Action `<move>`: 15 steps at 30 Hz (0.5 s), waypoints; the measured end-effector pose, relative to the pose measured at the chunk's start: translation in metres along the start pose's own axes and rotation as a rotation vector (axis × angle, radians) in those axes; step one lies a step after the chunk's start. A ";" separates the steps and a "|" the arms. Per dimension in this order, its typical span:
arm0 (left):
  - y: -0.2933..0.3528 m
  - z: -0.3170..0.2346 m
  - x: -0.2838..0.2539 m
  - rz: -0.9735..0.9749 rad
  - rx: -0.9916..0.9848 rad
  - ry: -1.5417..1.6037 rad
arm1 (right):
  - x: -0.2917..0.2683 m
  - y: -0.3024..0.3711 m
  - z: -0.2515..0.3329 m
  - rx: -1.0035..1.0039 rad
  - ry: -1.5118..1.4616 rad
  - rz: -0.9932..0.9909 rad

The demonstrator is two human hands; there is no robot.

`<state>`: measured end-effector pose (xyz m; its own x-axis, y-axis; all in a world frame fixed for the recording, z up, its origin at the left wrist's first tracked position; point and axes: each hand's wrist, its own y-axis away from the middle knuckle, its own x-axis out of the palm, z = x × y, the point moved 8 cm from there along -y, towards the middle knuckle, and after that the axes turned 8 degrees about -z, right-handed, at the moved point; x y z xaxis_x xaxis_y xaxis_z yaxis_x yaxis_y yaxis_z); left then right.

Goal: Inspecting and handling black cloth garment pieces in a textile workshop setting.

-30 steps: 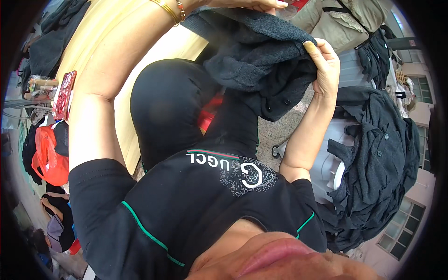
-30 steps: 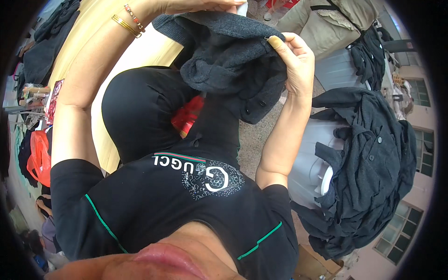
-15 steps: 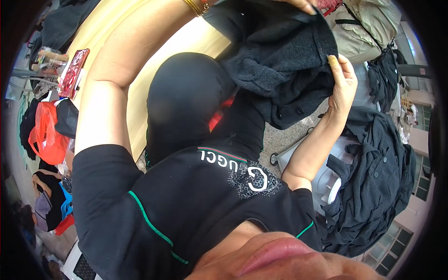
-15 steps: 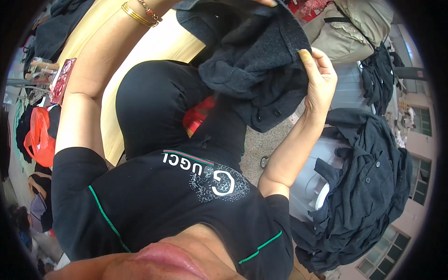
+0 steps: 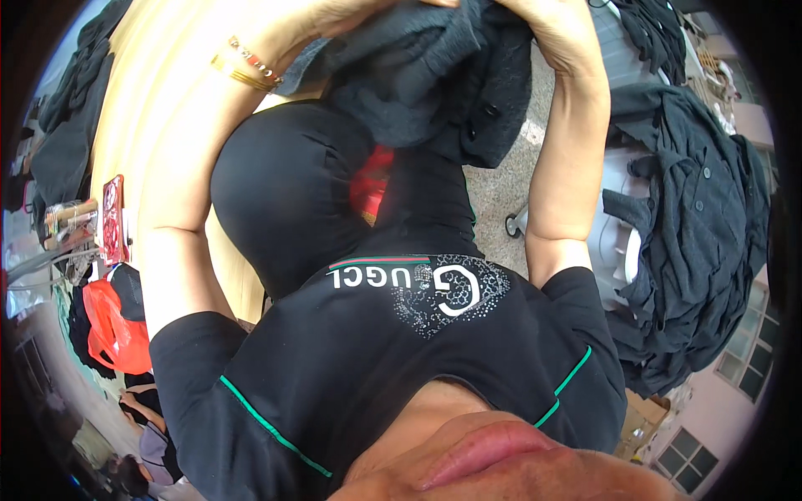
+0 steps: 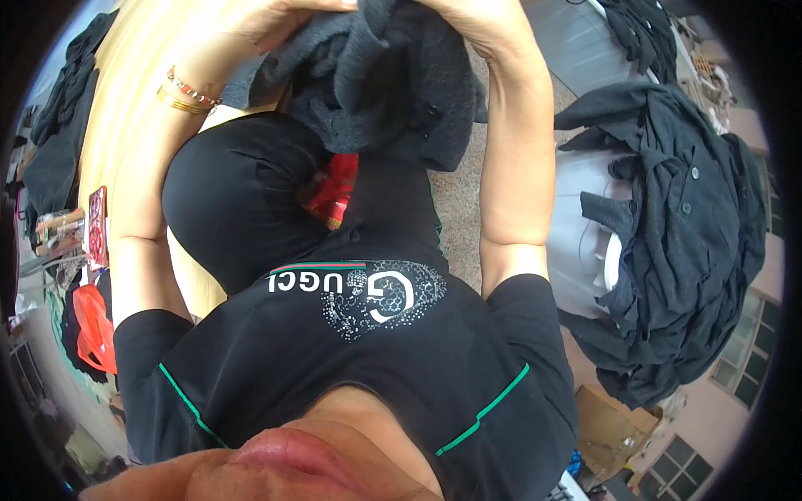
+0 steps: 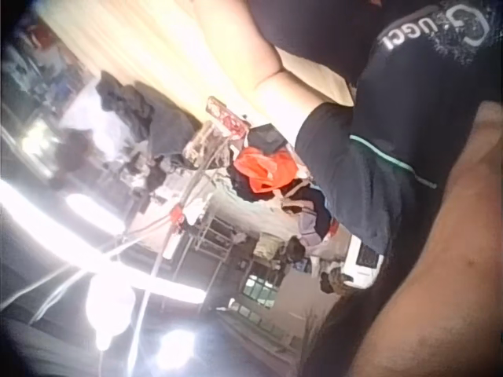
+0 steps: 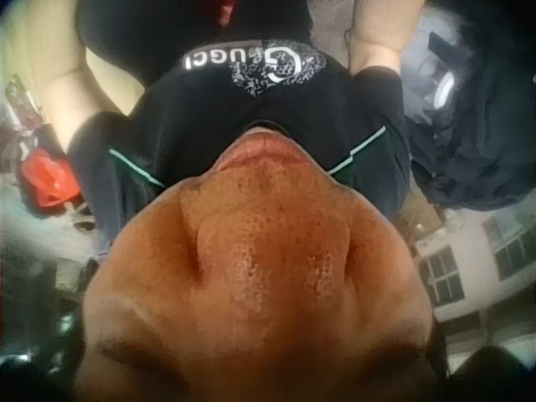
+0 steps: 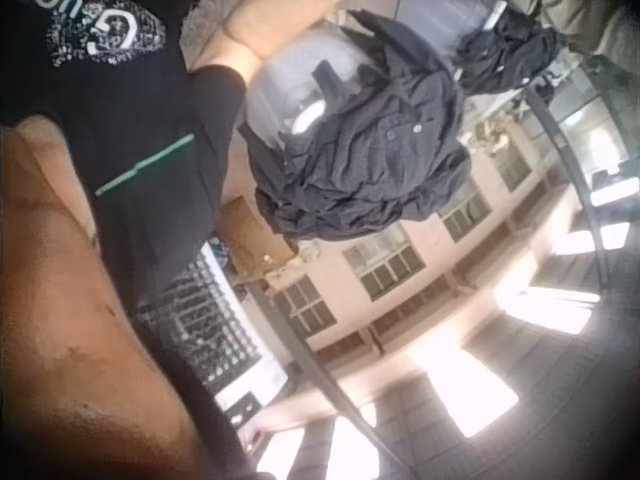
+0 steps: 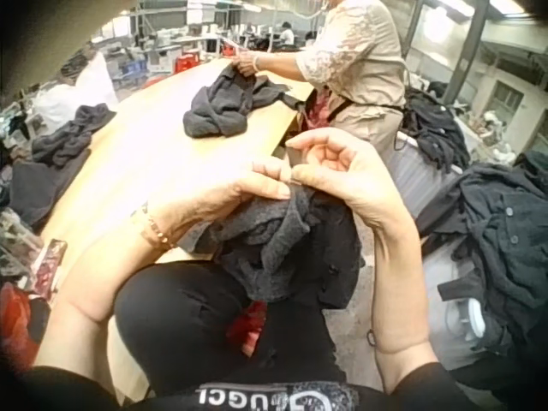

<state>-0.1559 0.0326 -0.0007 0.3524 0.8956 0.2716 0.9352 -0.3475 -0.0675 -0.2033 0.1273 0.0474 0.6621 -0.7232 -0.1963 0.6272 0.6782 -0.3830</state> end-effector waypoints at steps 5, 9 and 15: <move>-0.003 0.013 -0.035 -0.315 0.064 0.044 | -0.029 0.027 -0.056 0.095 -0.061 -0.145; -0.003 0.014 -0.050 -0.508 0.148 0.231 | -0.054 0.073 -0.043 -0.315 0.951 -0.584; 0.005 0.016 -0.050 -0.629 0.123 0.189 | -0.004 0.134 -0.074 -0.174 0.623 -0.584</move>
<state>-0.1683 -0.0097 -0.0296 -0.2632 0.8494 0.4575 0.9615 0.2698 0.0524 -0.1519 0.2119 -0.0697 -0.1225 -0.9232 -0.3642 0.6913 0.1839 -0.6988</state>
